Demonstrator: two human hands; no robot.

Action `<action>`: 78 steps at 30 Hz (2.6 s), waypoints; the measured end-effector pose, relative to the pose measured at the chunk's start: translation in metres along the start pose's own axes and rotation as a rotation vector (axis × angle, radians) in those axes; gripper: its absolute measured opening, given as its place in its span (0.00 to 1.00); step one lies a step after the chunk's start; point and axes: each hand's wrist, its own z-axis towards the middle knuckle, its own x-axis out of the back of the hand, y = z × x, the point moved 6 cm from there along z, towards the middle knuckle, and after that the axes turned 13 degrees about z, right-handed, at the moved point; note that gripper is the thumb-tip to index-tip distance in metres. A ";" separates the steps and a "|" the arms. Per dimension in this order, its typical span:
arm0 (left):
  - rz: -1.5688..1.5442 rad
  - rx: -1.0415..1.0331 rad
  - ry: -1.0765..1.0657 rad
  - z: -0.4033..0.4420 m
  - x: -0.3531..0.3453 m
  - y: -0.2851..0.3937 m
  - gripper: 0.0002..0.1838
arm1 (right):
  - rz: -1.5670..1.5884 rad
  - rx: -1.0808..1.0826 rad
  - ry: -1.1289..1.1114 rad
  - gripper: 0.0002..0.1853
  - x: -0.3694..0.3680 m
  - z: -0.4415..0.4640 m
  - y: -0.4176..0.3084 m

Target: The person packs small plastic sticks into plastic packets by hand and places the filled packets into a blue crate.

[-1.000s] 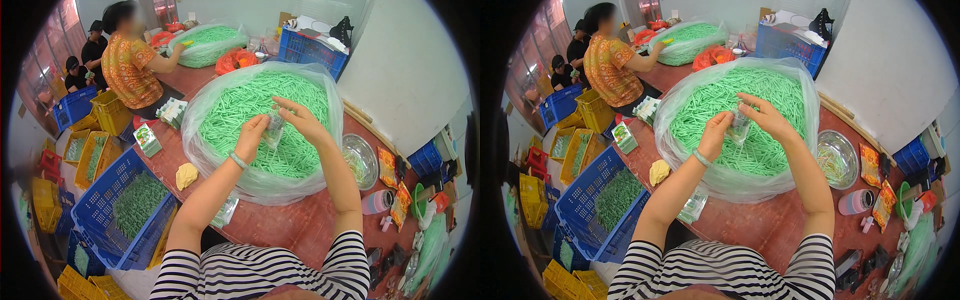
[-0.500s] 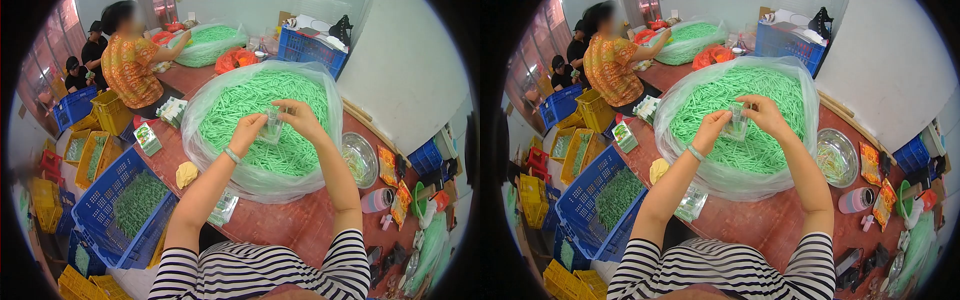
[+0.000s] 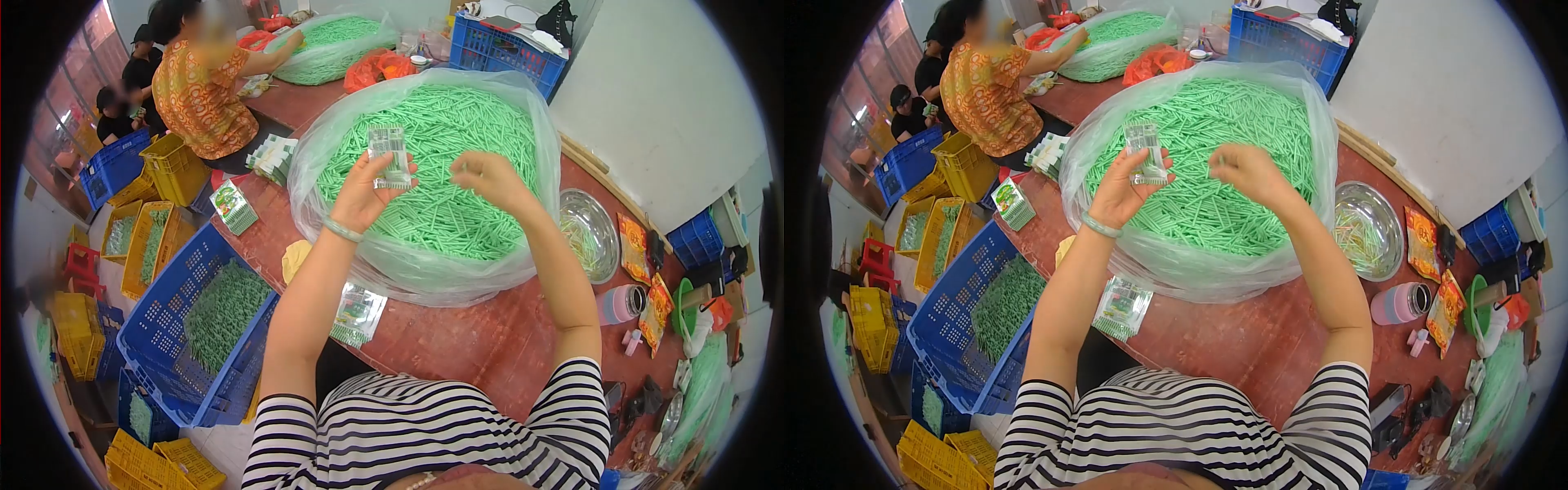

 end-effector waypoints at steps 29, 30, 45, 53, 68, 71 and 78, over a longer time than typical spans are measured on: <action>0.015 0.178 0.002 -0.040 -0.017 -0.009 0.13 | -0.627 0.144 -0.008 0.14 -0.039 -0.020 0.059; 0.023 0.185 0.009 -0.040 -0.016 -0.009 0.13 | -0.648 0.166 -0.004 0.14 -0.039 -0.019 0.059; 0.151 0.283 -0.003 -0.051 -0.026 -0.014 0.17 | 0.492 0.020 0.048 0.09 0.011 -0.017 -0.025; 0.192 0.281 -0.008 -0.051 -0.029 -0.014 0.17 | 0.452 0.166 0.212 0.14 -0.003 -0.019 -0.049; 0.180 0.200 -0.069 -0.048 -0.035 -0.016 0.18 | 0.283 0.181 0.216 0.17 -0.035 -0.021 -0.034; 0.121 0.164 -0.065 -0.045 -0.031 -0.017 0.20 | 0.212 0.251 0.143 0.19 -0.046 -0.023 -0.035; 0.029 0.196 -0.028 -0.049 -0.024 -0.019 0.18 | 0.171 0.340 0.187 0.19 -0.034 -0.022 -0.047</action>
